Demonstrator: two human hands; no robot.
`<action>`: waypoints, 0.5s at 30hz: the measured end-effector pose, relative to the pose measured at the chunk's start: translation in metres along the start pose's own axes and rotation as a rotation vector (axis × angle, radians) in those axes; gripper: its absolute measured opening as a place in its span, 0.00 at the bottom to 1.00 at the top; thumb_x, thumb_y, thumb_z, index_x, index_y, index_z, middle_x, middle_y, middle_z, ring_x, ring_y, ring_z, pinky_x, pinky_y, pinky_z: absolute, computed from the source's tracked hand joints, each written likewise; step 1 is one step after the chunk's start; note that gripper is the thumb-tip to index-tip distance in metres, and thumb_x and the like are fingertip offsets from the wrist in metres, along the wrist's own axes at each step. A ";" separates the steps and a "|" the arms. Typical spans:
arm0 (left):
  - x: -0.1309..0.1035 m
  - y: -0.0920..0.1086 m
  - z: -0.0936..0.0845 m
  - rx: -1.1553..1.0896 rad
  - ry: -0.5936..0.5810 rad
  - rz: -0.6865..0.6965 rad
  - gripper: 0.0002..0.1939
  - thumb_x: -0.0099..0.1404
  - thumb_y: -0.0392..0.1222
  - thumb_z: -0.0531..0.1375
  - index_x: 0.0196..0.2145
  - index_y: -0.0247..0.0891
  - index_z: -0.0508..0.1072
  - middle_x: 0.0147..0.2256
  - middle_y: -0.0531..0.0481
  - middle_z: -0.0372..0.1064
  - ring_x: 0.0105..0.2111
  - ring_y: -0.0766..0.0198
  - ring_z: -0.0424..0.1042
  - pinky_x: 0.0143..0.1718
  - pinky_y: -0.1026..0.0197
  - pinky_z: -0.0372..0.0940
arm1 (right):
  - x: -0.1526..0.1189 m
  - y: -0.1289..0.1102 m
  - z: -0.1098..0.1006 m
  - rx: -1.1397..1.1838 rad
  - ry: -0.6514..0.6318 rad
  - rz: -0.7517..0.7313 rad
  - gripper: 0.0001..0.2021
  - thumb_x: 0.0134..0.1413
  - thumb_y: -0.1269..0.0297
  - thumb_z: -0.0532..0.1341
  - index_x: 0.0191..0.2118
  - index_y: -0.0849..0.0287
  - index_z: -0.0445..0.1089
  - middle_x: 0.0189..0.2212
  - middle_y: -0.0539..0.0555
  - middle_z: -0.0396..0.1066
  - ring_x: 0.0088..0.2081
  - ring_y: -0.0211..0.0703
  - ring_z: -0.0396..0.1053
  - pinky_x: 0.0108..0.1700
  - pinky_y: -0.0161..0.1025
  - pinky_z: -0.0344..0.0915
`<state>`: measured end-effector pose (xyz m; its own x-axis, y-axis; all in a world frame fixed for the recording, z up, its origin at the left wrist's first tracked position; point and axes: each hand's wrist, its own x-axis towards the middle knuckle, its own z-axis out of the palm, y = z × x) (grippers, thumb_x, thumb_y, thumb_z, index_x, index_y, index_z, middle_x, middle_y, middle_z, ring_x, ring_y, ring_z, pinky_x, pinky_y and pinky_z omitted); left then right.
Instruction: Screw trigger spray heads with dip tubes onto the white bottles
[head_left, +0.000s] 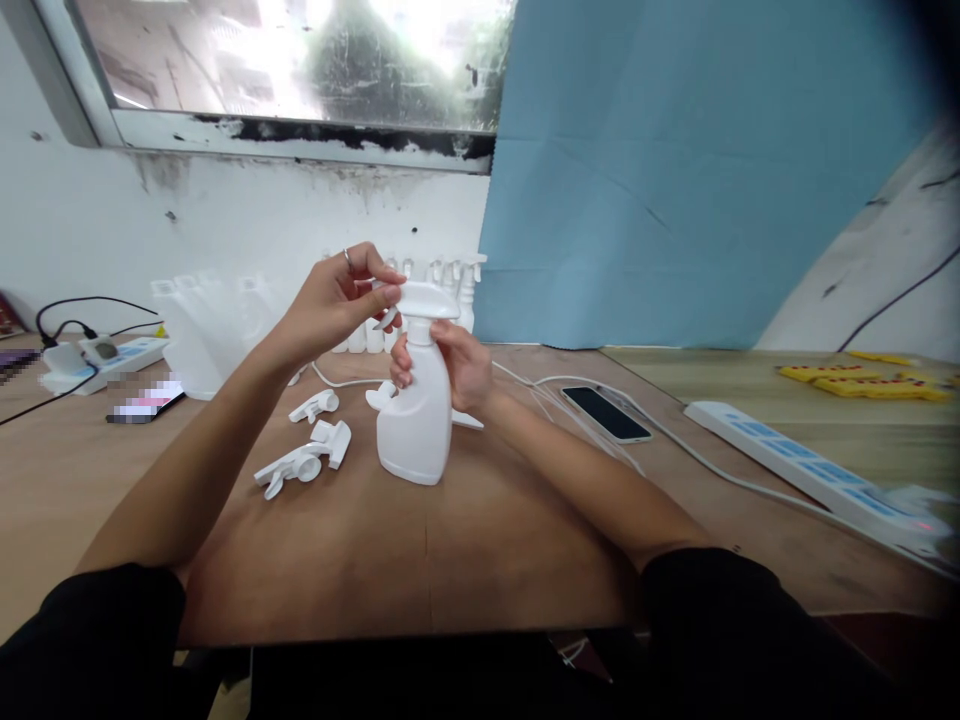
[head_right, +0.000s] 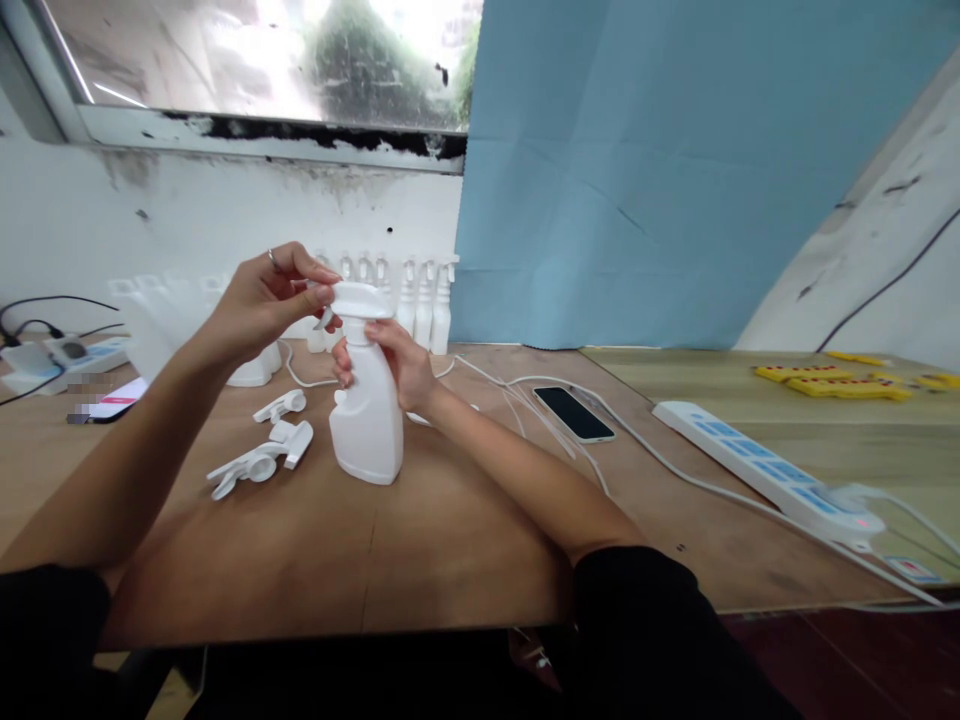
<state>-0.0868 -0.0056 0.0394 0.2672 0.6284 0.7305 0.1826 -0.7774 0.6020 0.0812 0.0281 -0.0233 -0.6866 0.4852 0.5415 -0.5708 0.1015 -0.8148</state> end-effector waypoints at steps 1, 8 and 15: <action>0.000 0.000 0.000 0.000 0.003 0.000 0.16 0.59 0.50 0.69 0.32 0.37 0.69 0.31 0.50 0.70 0.25 0.68 0.71 0.28 0.63 0.68 | 0.000 0.000 0.000 -0.012 0.004 -0.012 0.15 0.53 0.52 0.63 0.37 0.57 0.62 0.23 0.47 0.64 0.23 0.38 0.64 0.28 0.38 0.64; 0.000 0.002 0.000 -0.037 -0.001 0.006 0.16 0.58 0.49 0.70 0.31 0.37 0.70 0.31 0.50 0.70 0.25 0.68 0.72 0.26 0.65 0.68 | -0.001 0.000 0.002 -0.001 -0.028 -0.049 0.13 0.56 0.56 0.63 0.38 0.59 0.62 0.23 0.47 0.64 0.23 0.36 0.65 0.28 0.36 0.63; -0.001 0.001 -0.002 -0.044 -0.018 0.012 0.14 0.59 0.46 0.70 0.31 0.36 0.70 0.32 0.50 0.70 0.26 0.69 0.72 0.27 0.66 0.68 | -0.001 -0.001 0.002 -0.001 -0.048 -0.048 0.11 0.57 0.59 0.63 0.37 0.59 0.63 0.23 0.47 0.64 0.23 0.36 0.65 0.28 0.36 0.63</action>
<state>-0.0884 -0.0073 0.0400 0.2862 0.6179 0.7323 0.1375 -0.7829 0.6068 0.0814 0.0256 -0.0229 -0.6792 0.4374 0.5894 -0.6034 0.1243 -0.7877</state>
